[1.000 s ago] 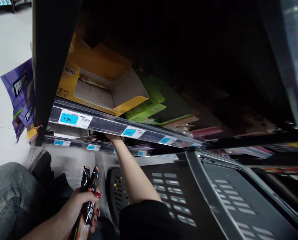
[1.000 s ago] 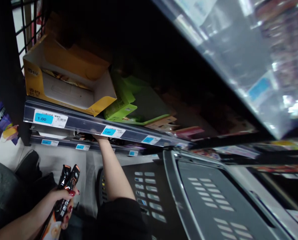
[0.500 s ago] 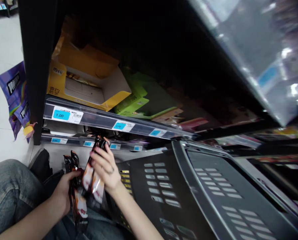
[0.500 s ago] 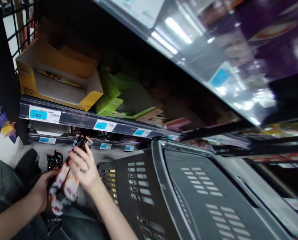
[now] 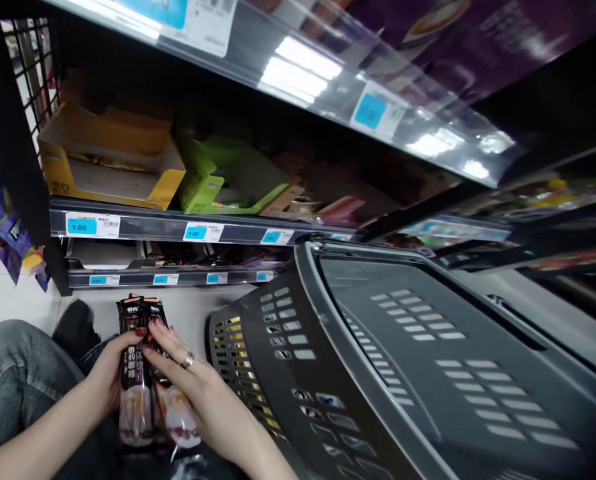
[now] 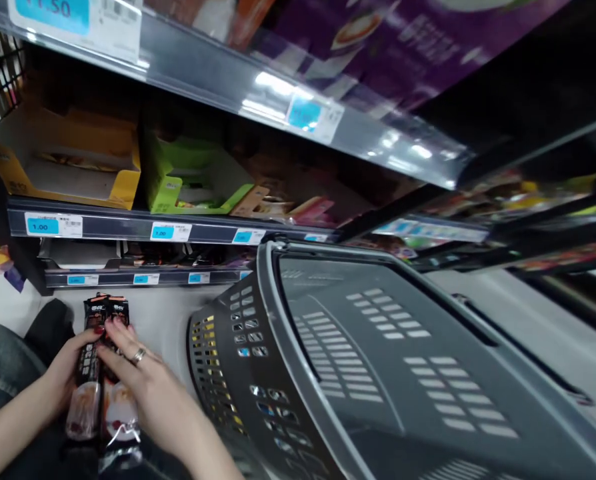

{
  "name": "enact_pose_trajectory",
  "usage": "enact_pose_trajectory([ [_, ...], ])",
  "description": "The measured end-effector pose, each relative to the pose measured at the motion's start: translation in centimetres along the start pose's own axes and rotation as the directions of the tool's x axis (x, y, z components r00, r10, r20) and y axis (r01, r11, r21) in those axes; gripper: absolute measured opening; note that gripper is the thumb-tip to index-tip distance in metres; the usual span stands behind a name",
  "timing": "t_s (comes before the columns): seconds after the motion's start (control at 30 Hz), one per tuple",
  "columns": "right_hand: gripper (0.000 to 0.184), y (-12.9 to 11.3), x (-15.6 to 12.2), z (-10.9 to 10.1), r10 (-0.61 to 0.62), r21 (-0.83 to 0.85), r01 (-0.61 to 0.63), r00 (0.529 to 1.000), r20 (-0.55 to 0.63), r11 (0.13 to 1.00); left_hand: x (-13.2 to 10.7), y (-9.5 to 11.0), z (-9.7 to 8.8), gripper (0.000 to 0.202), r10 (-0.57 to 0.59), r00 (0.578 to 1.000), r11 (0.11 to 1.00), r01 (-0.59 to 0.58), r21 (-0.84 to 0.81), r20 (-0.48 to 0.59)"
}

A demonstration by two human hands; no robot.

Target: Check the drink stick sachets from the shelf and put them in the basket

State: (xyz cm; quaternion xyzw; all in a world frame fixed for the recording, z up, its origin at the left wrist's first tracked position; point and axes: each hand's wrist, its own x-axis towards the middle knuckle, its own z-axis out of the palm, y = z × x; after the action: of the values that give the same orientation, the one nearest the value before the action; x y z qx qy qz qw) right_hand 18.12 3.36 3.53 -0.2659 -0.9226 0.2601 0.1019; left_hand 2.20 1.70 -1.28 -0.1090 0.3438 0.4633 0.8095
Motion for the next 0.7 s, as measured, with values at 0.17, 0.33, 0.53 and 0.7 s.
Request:
enact_pose_trajectory([
  [0.17, 0.044, 0.1, 0.0, 0.2, 0.037, -0.034, -0.043, 0.987, -0.153, 0.998, 0.3, 0.0, -0.3, 0.017, 0.014, 0.998, 1.000, -0.014, 0.001, -0.054],
  [0.33, 0.048, 0.1, -0.1, 0.2, 0.054, 0.059, -0.043, 0.979, -0.198, 0.997, 0.4, 0.0, -0.6, 0.015, 0.032, 0.999, 0.998, -0.030, 0.048, -0.030],
  [0.53, 0.018, -0.4, 0.3, 0.9, 0.329, 0.385, -0.222, 0.914, -0.238, 0.896, 0.3, -0.2, -0.2, 0.011, 0.193, 0.979, 0.970, -0.180, 0.161, -0.066],
  [0.7, 0.050, -0.7, 0.8, 3.2, 0.606, 0.517, -0.428, 0.758, -0.242, 0.742, 0.3, -0.3, -0.1, 0.021, 0.312, 0.949, 0.925, -0.292, 0.242, -0.046],
])
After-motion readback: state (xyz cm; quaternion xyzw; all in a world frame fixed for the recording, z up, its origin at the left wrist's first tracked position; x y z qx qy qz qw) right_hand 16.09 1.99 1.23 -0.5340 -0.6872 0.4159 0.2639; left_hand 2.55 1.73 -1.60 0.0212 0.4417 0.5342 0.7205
